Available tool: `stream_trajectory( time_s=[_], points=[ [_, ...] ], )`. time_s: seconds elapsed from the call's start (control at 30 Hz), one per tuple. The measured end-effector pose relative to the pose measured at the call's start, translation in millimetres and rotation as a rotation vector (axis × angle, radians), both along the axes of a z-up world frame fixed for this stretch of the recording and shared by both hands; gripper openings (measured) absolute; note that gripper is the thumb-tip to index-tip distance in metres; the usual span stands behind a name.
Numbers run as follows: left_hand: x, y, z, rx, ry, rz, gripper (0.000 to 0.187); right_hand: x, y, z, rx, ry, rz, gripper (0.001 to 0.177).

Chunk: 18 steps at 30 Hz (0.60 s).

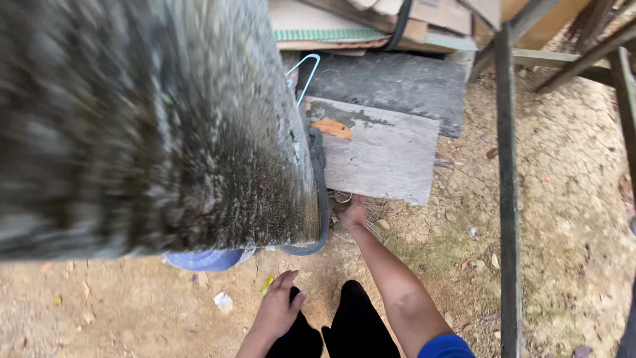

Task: The person sweeps leaves and debris on a dirt ground using a bundle of sticks. They adjust the broom by hand and move a plastic bottle during the task.

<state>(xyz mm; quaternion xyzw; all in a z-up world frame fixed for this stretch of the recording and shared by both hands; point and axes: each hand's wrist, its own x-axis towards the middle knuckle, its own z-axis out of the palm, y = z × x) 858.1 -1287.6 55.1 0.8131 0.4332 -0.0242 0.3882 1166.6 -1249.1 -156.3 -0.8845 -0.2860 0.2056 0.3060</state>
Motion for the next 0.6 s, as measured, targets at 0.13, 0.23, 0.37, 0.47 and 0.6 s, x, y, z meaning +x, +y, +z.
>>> stream_trajectory(
  time_s=[0.13, 0.23, 0.37, 0.47, 0.6],
  points=[
    [-34.1, -16.0, -20.6, -0.065, 0.052, 0.14, 0.056, -1.2, 13.1, -10.4, -0.1, 0.125, -0.119, 0.079],
    [-48.0, -28.6, -43.5, -0.05, 0.062, 0.118, 0.058, 8.7, -2.5, -26.8, 0.144, -0.285, -0.021, 0.07],
    [-50.6, -50.6, -59.4, -0.052, -0.017, 0.114, 0.052, 20.9, -41.2, -29.4, 0.169, -0.25, -0.028, 0.059],
    [-34.7, -53.7, -55.2, -0.063, -0.051, 0.054, 0.054, 21.8, -83.0, -12.7, 0.275, 0.031, -0.126, 0.053],
    [-23.0, -59.2, -34.6, -0.097, -0.046, 0.027, 0.053, 35.7, -127.3, -6.4, 0.628, 0.747, -0.433, 0.046]
  ],
)
